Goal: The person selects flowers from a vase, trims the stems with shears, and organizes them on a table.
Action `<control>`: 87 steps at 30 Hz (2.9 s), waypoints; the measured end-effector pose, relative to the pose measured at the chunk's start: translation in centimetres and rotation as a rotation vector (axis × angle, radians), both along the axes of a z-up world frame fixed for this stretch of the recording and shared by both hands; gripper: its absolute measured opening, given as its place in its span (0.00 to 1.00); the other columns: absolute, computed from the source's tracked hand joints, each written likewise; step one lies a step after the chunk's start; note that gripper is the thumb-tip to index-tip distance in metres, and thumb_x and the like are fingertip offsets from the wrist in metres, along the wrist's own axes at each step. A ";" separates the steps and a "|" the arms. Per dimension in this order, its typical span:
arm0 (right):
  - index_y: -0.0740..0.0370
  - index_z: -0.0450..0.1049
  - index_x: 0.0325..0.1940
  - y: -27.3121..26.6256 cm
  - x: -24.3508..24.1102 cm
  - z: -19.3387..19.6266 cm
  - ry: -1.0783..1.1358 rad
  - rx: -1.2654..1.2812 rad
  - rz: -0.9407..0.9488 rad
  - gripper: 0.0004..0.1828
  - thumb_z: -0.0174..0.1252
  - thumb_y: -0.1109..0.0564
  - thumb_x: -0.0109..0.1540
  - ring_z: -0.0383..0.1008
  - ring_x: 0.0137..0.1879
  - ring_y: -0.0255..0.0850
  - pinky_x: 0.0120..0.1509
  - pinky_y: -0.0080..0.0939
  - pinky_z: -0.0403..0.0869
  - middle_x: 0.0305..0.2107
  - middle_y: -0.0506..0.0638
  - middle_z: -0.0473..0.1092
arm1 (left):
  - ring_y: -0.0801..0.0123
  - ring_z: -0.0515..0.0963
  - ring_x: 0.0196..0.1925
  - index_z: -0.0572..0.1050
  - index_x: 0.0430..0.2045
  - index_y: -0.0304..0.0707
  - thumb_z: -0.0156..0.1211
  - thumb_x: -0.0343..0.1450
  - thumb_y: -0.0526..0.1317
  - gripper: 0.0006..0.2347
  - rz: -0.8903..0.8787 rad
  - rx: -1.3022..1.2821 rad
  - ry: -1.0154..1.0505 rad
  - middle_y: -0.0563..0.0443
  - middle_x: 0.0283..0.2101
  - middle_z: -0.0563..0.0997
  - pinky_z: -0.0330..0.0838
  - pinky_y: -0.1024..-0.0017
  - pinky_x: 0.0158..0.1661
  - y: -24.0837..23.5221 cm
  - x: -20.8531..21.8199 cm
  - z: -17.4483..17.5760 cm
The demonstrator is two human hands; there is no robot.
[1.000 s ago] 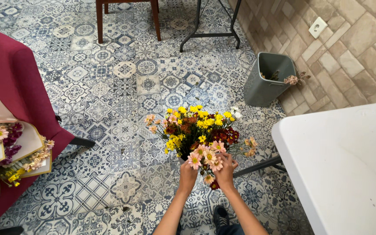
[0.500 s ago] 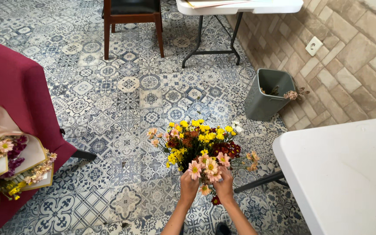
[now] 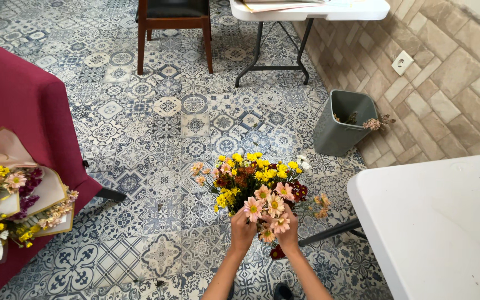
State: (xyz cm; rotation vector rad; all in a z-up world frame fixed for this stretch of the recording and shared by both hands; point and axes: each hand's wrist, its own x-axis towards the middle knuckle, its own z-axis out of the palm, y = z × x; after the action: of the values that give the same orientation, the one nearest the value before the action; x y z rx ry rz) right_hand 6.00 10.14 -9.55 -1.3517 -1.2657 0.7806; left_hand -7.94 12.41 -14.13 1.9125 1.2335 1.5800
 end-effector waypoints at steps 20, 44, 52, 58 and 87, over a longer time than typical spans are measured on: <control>0.68 0.80 0.47 -4.7 2.7 19.0 -0.093 0.036 -0.145 0.18 0.71 0.58 0.55 0.80 0.32 0.51 0.33 0.47 0.74 0.28 0.62 0.79 | 0.56 0.78 0.23 0.73 0.20 0.39 0.59 0.71 0.24 0.11 -0.095 0.239 -0.055 0.51 0.21 0.79 0.72 0.66 0.24 -4.7 1.9 21.7; 0.63 0.71 0.57 -20.9 16.1 31.2 0.341 0.418 -0.233 0.30 0.73 0.71 0.52 0.77 0.26 0.35 0.29 0.35 0.81 0.37 0.53 0.80 | 0.61 0.78 0.20 0.82 0.30 0.38 0.66 0.71 0.31 0.02 -0.416 0.478 -0.147 0.52 0.19 0.77 0.72 0.69 0.23 -17.6 14.6 39.5; 0.63 0.73 0.55 -27.3 19.3 31.0 0.173 0.490 -0.420 0.28 0.71 0.71 0.53 0.78 0.30 0.36 0.32 0.41 0.83 0.36 0.54 0.79 | 0.63 0.76 0.17 0.80 0.26 0.34 0.64 0.70 0.27 0.04 -0.613 0.441 -0.238 0.50 0.16 0.76 0.71 0.71 0.22 -23.2 18.1 43.4; 0.65 0.79 0.47 -36.0 19.7 34.4 0.098 0.517 -0.506 0.19 0.70 0.71 0.53 0.78 0.32 0.39 0.41 0.47 0.81 0.31 0.54 0.79 | 0.62 0.79 0.17 0.83 0.29 0.35 0.63 0.72 0.30 0.03 -0.801 0.334 -0.301 0.48 0.17 0.80 0.72 0.72 0.22 -28.3 21.0 43.1; 0.52 0.83 0.51 -49.1 28.4 31.5 -0.355 -0.092 -0.796 0.22 0.73 0.48 0.54 0.72 0.31 0.33 0.39 0.33 0.73 0.35 0.43 0.79 | 0.66 0.80 0.21 0.74 0.33 0.32 0.55 0.75 0.41 0.09 -1.076 -0.861 -0.501 0.36 0.30 0.86 0.76 0.71 0.30 -35.0 34.4 32.8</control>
State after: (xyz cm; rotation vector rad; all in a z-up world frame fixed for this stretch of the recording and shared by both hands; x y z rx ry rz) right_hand 34.35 -38.95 21.93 -1.9364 -0.8240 0.0392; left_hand 26.46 -22.57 18.63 1.1210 0.3673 0.6678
